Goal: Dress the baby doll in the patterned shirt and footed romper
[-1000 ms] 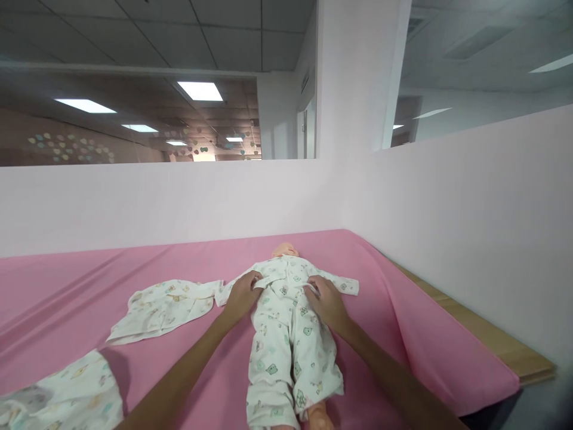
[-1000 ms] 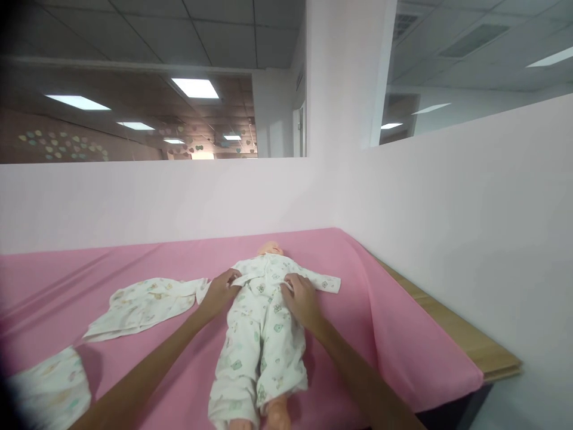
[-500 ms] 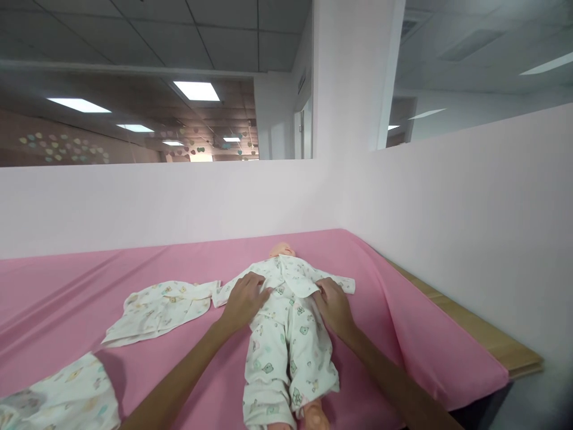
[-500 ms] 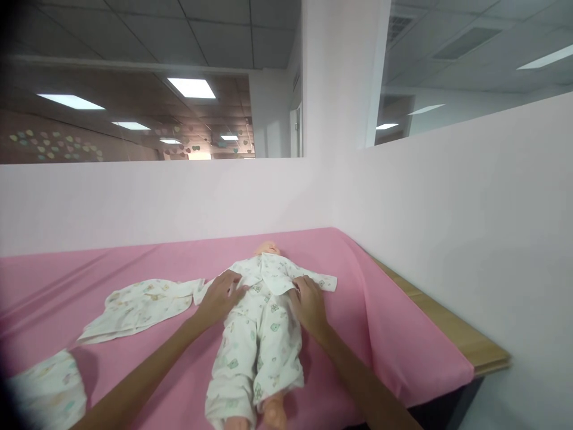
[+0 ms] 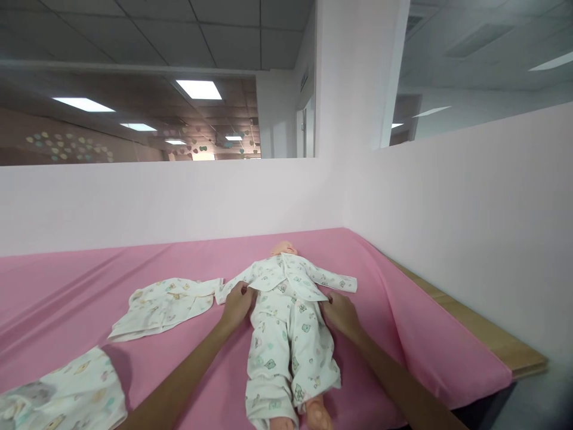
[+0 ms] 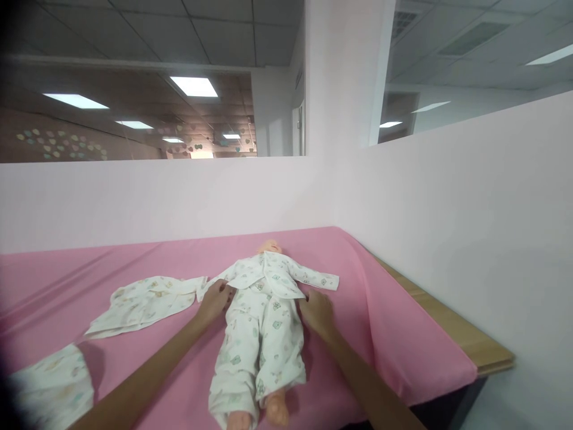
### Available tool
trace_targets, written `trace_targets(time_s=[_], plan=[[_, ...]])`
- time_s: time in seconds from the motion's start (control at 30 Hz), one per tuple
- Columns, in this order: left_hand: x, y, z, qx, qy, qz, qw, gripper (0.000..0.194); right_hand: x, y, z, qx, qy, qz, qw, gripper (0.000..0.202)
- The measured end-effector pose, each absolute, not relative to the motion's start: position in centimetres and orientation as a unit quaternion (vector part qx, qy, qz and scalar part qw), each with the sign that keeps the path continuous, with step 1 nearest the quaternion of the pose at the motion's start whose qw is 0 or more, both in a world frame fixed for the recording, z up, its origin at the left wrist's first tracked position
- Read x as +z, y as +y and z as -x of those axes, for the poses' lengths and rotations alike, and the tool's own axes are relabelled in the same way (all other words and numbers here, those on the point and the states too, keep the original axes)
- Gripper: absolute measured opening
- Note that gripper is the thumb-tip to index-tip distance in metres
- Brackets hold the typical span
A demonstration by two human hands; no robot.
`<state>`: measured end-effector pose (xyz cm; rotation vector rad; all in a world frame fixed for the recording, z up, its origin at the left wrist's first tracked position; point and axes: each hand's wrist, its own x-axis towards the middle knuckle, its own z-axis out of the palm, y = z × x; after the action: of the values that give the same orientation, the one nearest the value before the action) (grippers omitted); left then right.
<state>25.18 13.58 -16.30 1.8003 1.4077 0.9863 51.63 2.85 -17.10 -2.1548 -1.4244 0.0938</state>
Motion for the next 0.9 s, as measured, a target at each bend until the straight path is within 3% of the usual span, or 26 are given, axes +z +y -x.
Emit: trace_targets(time_s=[0.1,0.3,0.43,0.57,0.67,0.8,0.9], plan=[[-16.7,14.3,-25.6,0.366,0.562,-0.659,0.341,0.017,-16.9,3.1,-52.0,0.036,-0.505,0.824,0.252,0.037],[-17.7,14.5,-25.1,0.259,0.551,-0.782,0.133,0.005,-17.3,3.3,-52.3,0.027,-0.517,0.814,0.263,0.038],[-17.4,13.5,-23.6,0.165,0.492,-0.854,0.043,0.024,-17.9,3.1,-53.0,-0.027,-0.571,0.784,0.243,0.044],[-17.1,12.7,-23.0,0.104,0.489,-0.866,-0.014,0.038,-18.2,2.9,-53.3,-0.091,-0.589,0.771,0.226,0.034],[-16.9,12.5,-22.9,0.122,0.479,-0.869,0.002,0.033,-18.0,2.6,-52.9,-0.098,-0.601,0.760,0.230,0.022],[-16.1,12.3,-23.0,0.210,0.487,-0.845,0.073,0.010,-17.4,2.4,-52.0,-0.085,-0.605,0.735,0.294,0.008],[-15.0,12.0,-23.6,0.305,0.492,-0.810,0.094,0.008,-16.7,2.5,-50.9,-0.110,-0.628,0.676,0.369,0.028]])
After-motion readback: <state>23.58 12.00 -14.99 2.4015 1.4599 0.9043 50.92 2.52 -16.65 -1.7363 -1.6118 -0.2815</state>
